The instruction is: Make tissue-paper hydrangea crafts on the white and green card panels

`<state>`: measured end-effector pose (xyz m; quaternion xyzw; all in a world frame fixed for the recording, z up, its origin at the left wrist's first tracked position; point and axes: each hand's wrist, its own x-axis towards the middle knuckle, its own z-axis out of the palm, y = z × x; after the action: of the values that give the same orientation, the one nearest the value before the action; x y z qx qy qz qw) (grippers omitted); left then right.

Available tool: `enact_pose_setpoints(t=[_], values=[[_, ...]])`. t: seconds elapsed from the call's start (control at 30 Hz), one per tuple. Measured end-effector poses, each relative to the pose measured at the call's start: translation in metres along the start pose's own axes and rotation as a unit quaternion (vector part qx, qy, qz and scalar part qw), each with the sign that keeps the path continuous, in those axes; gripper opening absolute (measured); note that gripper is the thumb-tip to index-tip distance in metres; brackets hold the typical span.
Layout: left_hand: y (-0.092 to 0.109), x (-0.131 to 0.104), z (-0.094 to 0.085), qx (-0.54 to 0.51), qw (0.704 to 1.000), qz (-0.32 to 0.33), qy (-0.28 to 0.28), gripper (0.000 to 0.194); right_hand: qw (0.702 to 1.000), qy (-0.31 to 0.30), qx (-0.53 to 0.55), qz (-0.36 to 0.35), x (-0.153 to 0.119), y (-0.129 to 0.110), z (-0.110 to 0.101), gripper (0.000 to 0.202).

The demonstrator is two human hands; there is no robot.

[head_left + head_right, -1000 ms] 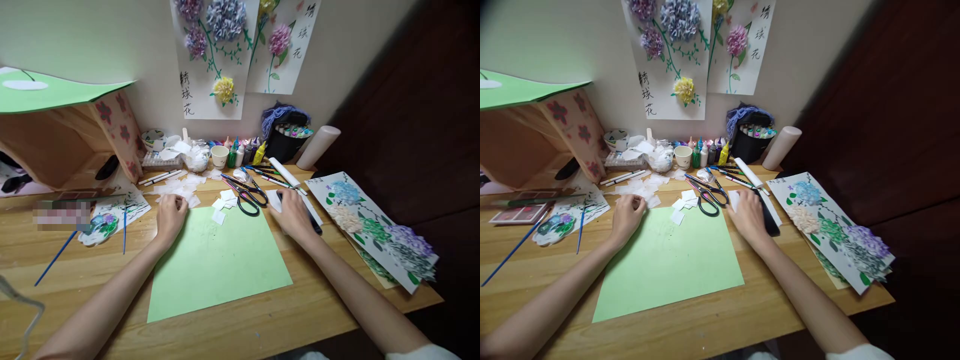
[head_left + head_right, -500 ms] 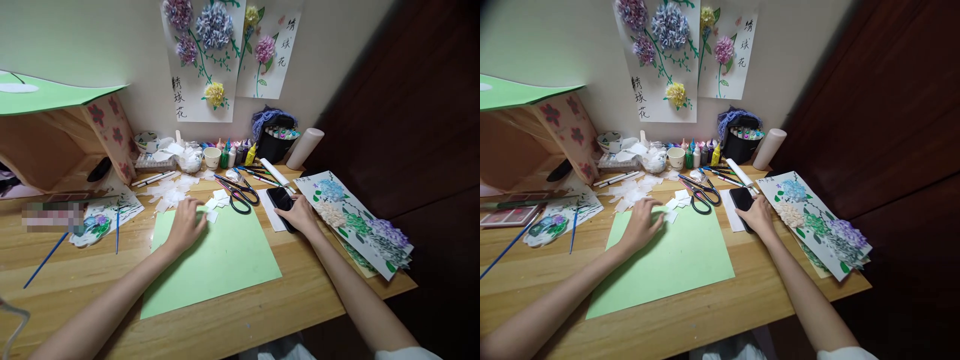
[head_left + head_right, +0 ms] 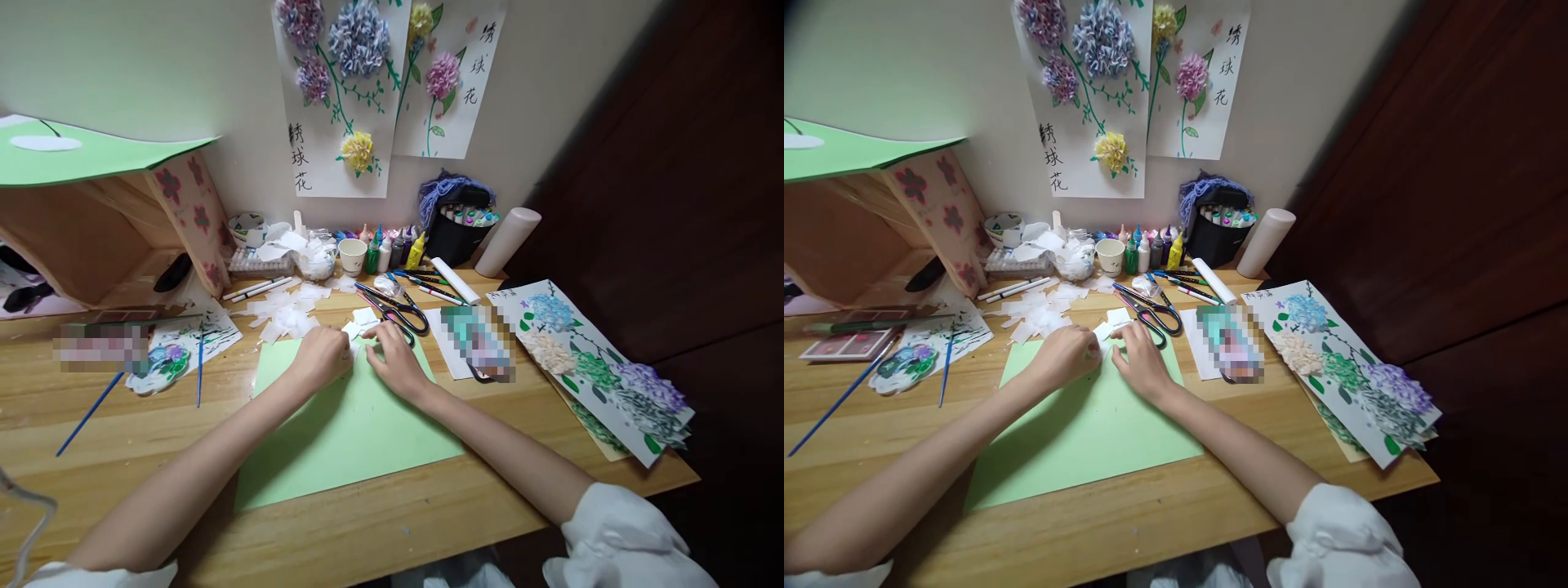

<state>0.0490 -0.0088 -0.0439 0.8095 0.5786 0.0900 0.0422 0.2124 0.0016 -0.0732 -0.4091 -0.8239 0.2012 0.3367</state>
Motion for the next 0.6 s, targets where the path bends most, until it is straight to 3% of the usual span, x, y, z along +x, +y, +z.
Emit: enact_pose_setpoints(t=[0.13, 0.27, 0.37, 0.5, 0.6], values=[[0.003, 0.003, 0.0, 0.011, 1.0, -0.011, -0.016, 0.014, 0.998, -0.018, 0.05, 0.025, 0.0, 0.005, 0.013, 0.013], [0.001, 0.003, 0.007, 0.0, 1.0, -0.016, 0.011, 0.014, 0.994, -0.014, 0.088, 0.058, 0.0, 0.009, 0.011, 0.014], [-0.004, 0.001, 0.013, -0.085, 0.994, -0.037, 0.057, 0.011, 0.993, -0.016, 0.099, 0.062, -0.001, 0.009, 0.011, 0.012], [-0.007, -0.001, 0.023, -0.253, 0.954, -0.094, 0.131, 0.01, 0.986, -0.022, 0.135, 0.096, -0.001, 0.01, 0.01, 0.011], [-0.004, -0.003, 0.029, -0.3, 0.938, -0.103, 0.141, 0.012, 0.979, -0.037, 0.168, 0.107, 0.0, 0.011, 0.008, 0.014]])
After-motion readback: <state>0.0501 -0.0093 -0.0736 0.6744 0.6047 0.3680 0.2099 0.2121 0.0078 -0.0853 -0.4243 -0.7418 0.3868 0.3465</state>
